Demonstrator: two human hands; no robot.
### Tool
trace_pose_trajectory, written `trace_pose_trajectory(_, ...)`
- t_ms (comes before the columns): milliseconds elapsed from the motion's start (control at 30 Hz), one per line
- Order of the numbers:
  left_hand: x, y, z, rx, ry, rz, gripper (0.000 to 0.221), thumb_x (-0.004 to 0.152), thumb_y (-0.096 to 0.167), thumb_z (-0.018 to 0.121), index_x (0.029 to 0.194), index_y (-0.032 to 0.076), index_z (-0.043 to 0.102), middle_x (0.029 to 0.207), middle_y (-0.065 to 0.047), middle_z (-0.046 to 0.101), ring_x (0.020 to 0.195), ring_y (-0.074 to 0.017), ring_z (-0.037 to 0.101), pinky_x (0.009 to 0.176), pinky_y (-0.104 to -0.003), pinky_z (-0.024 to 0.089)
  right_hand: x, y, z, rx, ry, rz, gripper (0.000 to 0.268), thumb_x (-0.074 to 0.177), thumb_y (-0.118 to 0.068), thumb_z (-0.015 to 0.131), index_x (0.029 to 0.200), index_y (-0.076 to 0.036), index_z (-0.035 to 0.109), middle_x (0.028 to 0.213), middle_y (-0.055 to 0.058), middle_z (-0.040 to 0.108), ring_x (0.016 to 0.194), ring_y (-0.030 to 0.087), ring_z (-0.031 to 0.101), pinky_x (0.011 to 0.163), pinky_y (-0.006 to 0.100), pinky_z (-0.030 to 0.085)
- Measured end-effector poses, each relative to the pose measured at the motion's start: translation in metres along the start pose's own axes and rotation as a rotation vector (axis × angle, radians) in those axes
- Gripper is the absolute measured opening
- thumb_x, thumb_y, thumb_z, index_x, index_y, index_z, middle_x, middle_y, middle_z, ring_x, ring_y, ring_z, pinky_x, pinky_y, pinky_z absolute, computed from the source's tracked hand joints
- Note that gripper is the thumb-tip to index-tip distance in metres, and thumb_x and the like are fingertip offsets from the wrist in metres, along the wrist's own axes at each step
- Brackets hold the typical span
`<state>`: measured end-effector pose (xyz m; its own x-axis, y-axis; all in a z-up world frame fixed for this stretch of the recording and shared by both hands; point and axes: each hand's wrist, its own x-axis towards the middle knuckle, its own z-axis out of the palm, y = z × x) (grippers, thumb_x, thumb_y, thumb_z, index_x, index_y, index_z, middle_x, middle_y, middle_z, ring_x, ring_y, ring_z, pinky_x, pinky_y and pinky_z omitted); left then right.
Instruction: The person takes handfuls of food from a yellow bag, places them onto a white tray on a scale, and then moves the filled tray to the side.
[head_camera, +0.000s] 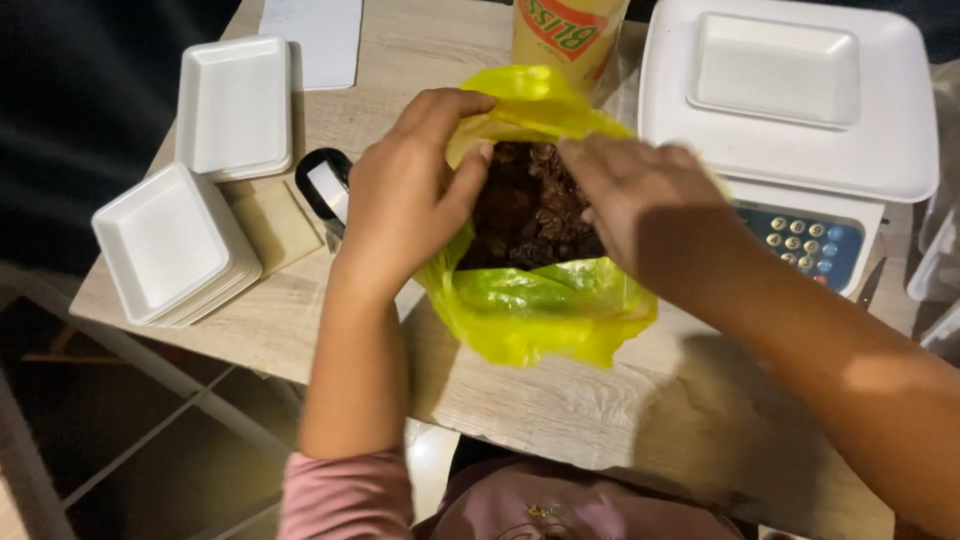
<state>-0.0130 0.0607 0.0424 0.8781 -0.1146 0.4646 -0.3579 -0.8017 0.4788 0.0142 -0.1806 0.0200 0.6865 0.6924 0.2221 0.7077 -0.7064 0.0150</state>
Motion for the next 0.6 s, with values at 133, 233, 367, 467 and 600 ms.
trace_pose_trajectory(133,-0.004,-0.025,0.023,-0.309,0.246,0.163,0.009,0.1,0.017,0.069,0.108,0.015,0.071,0.1,-0.002,0.069,0.063,-0.0219,0.065,0.061,-0.033,0.051,0.015,0.019,0.019,-0.145,0.032,-0.036,0.026,0.097,-0.025,0.065,0.122,-0.019,0.065,0.104,0.003,0.069,0.104,0.027,0.068,0.093,0.043,0.044)
trace_pose_trajectory(233,-0.01,-0.047,0.04,-0.432,0.49,0.314,0.009,0.098,0.016,0.07,0.095,0.008,0.075,0.086,-0.008,0.07,0.067,-0.0275,0.062,0.062,-0.036,0.051,0.034,0.015,0.029,-0.081,-0.17,-0.051,0.031,0.097,-0.024,0.061,0.128,-0.021,0.062,0.108,0.005,0.071,0.106,0.029,0.07,0.094,0.045,0.049)
trace_pose_trajectory(367,-0.026,-0.077,0.057,-0.548,0.608,0.247,0.014,0.092,0.018,0.074,0.091,0.004,0.076,0.079,-0.009,0.069,0.064,-0.0214,0.059,0.059,-0.031,0.048,0.056,0.007,0.043,-0.044,-0.55,-0.081,0.051,0.097,-0.027,0.06,0.147,-0.026,0.049,0.119,0.008,0.073,0.111,0.031,0.072,0.093,0.049,0.057)
trace_pose_trajectory(467,-0.028,-0.076,0.064,-0.602,0.638,0.225,0.016,0.09,0.019,0.074,0.089,0.003,0.076,0.075,-0.009,0.068,0.061,-0.0203,0.056,0.059,-0.03,0.048,0.059,0.001,0.055,-0.254,-0.395,-0.239,0.048,0.093,-0.025,0.067,0.14,-0.026,0.055,0.116,0.008,0.072,0.106,0.031,0.072,0.085,0.048,0.058)
trace_pose_trajectory(600,-0.026,-0.059,0.064,-0.58,0.619,0.257,0.012,0.093,0.013,0.072,0.088,0.004,0.076,0.074,-0.008,0.068,0.059,-0.0192,0.055,0.056,-0.03,0.048,0.026,0.01,0.086,-0.293,0.026,-0.362,0.016,0.089,-0.012,0.068,0.103,-0.019,0.071,0.1,0.006,0.063,0.08,0.026,0.07,0.061,0.037,0.057)
